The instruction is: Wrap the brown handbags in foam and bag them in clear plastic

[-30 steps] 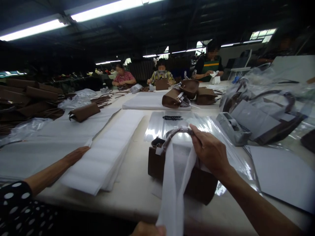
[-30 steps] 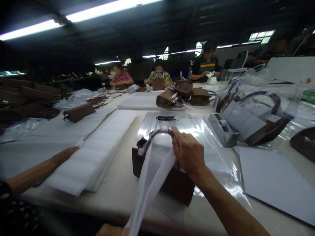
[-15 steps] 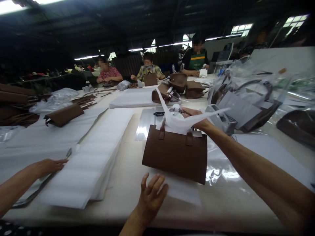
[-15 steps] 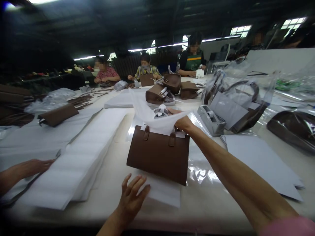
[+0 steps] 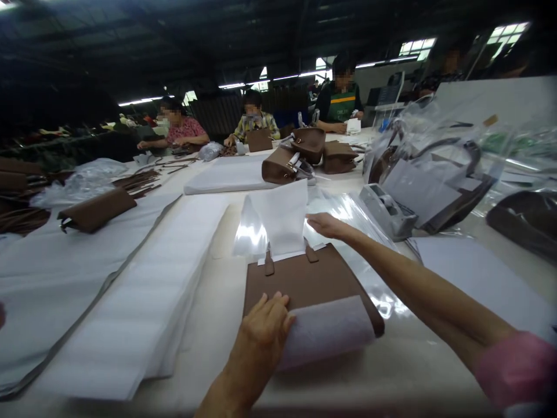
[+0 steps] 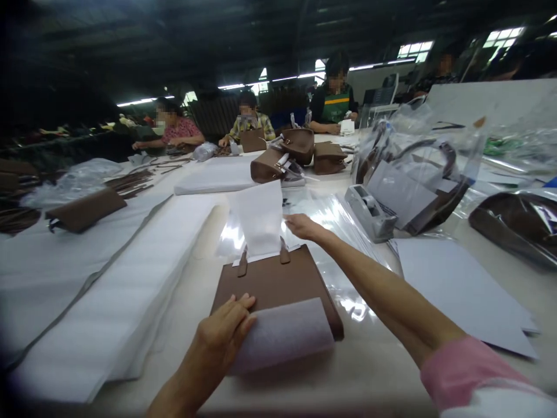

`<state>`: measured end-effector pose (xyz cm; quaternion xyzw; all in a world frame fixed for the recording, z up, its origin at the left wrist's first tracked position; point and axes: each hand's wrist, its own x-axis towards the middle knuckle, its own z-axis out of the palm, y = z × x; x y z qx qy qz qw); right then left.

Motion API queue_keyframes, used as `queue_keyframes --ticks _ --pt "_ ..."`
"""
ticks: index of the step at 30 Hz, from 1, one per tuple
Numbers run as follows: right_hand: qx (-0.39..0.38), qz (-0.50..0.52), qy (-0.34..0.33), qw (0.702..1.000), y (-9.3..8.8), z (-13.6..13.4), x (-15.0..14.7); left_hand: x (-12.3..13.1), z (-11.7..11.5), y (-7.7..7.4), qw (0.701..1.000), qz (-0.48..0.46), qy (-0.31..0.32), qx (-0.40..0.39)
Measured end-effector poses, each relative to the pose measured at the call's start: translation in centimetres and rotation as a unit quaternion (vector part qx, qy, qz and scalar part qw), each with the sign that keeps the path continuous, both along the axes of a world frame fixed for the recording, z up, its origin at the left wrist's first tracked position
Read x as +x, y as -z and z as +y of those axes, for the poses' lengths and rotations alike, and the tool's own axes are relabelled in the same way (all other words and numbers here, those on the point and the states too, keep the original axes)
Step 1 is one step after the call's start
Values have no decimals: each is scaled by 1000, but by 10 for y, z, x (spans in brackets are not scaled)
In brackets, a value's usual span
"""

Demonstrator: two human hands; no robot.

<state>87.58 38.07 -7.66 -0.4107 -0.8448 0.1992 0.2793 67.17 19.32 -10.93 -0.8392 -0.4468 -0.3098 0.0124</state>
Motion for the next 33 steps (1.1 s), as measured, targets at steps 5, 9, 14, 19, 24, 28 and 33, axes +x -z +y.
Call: queue_keyframes --ticks 5,9,14,19,24,28,33 --pt "259 8 -64 964 -22 -116 33 2 2 -4 999 -33 -4 -21" --pt "325 -144 -275 893 -5 -175 29 5 -5 2 1000 -27 -5 -5" --pt "268 -203 -257 906 -2 -172 26 4 44 -50 999 -25 -47 11" --pt "220 -177 -252 926 -2 -170 29 34 167 -130 981 152 -122 -7" --pt "209 -135 -231 940 17 -165 28 68 191 -145 948 252 -27 -194" --pt "178 -76 -216 957 41 -165 27 71 112 -109 952 248 138 -117" --pt "163 -10 -192 968 65 -168 23 65 33 -34 975 159 135 75"
